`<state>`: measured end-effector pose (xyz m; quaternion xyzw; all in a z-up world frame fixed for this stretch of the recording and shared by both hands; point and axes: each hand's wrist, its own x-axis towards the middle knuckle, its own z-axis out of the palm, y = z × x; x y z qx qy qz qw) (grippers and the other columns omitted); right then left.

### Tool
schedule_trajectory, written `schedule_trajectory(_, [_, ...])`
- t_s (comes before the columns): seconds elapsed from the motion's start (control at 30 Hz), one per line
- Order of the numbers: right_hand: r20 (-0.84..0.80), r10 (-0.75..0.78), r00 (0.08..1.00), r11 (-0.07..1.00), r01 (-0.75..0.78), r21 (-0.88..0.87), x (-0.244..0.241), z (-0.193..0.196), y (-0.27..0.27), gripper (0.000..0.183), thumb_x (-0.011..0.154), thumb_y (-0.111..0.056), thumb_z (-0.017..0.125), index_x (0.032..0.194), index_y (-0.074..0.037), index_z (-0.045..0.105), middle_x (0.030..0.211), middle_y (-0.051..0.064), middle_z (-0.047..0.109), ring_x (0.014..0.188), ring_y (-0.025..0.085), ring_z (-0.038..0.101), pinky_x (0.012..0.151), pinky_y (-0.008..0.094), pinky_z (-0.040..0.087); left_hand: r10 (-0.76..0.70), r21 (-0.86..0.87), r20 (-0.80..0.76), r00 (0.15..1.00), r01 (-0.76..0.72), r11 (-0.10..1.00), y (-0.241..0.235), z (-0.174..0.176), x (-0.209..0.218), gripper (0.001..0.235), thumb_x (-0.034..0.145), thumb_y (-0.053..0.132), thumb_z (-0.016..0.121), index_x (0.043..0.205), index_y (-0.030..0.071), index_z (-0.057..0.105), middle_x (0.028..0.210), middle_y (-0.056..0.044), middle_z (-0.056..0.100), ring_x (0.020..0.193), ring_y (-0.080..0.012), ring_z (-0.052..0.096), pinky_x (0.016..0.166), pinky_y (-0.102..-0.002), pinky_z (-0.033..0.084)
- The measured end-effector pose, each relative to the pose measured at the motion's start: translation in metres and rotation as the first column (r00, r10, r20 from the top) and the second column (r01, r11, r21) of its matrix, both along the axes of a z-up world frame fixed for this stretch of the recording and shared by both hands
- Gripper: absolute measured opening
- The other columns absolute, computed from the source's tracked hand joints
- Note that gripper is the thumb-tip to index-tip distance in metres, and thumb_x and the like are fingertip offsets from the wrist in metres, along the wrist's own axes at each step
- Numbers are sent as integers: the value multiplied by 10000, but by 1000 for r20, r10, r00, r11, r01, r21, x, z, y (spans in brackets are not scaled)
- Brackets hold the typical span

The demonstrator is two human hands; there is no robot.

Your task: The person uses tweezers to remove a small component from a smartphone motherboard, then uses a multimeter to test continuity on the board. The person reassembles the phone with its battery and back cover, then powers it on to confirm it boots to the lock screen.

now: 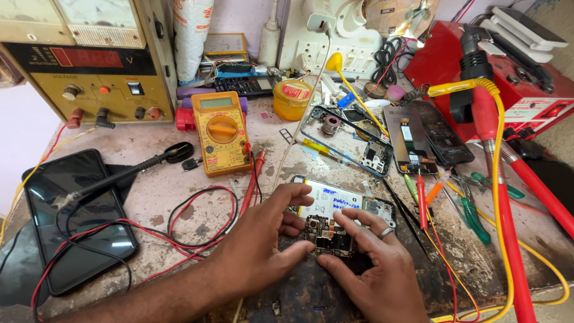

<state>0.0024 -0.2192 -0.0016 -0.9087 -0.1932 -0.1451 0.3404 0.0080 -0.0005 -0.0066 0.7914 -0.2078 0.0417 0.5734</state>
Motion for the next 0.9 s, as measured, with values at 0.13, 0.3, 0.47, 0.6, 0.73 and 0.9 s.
schedule_trajectory(0.13, [-18,-9,1000,1000,9,-16,-1,2,0,658,661,-243,911,1282,-150,713,1205,78,695,844,138,726,708,282,583,-55,121,33,998,51,991,3,2,-4,913,740,84,827,1500,85,323,1349,-112,600,1021,-238,683,906,-360,575])
schedule_trajectory(0.3, [-17,-38,999,997,37,-63,2,3,-3,763,603,-284,935,1315,-170,686,1212,57,731,644,146,636,630,292,582,-85,129,102,991,72,989,2,1,-5,981,749,61,835,1556,116,280,1371,-116,583,1048,-242,656,922,-364,563])
schedule_trajectory(0.47, [38,15,999,998,-13,-59,-1,3,-5,741,620,-262,929,1303,-147,665,1216,69,722,650,137,624,633,286,574,-84,142,108,991,68,988,3,-1,-7,938,777,22,794,1565,128,295,1354,-99,606,989,-224,669,886,-349,580])
schedule_trajectory(0.6, [25,49,998,998,-48,-39,-1,3,-8,737,626,-250,931,1305,-145,666,1203,60,724,664,127,625,651,280,569,-79,139,95,992,65,988,2,-1,-7,924,784,4,774,1566,132,299,1308,-91,625,938,-209,682,853,-335,594])
schedule_trajectory(0.73, [21,27,999,999,-28,18,-1,-1,-8,726,593,-228,939,1263,-135,678,1216,64,712,657,122,627,646,283,573,-53,123,67,996,45,991,-1,-3,-5,919,773,0,778,1551,144,310,1304,-86,623,923,-199,693,834,-334,596])
schedule_trajectory(0.9, [40,-13,999,999,12,38,1,-9,-10,707,603,-205,951,1261,-144,698,1184,42,732,717,92,683,695,268,599,-43,92,65,997,36,995,1,-3,-4,859,781,-3,778,1519,139,362,1274,-93,622,934,-194,707,841,-319,610])
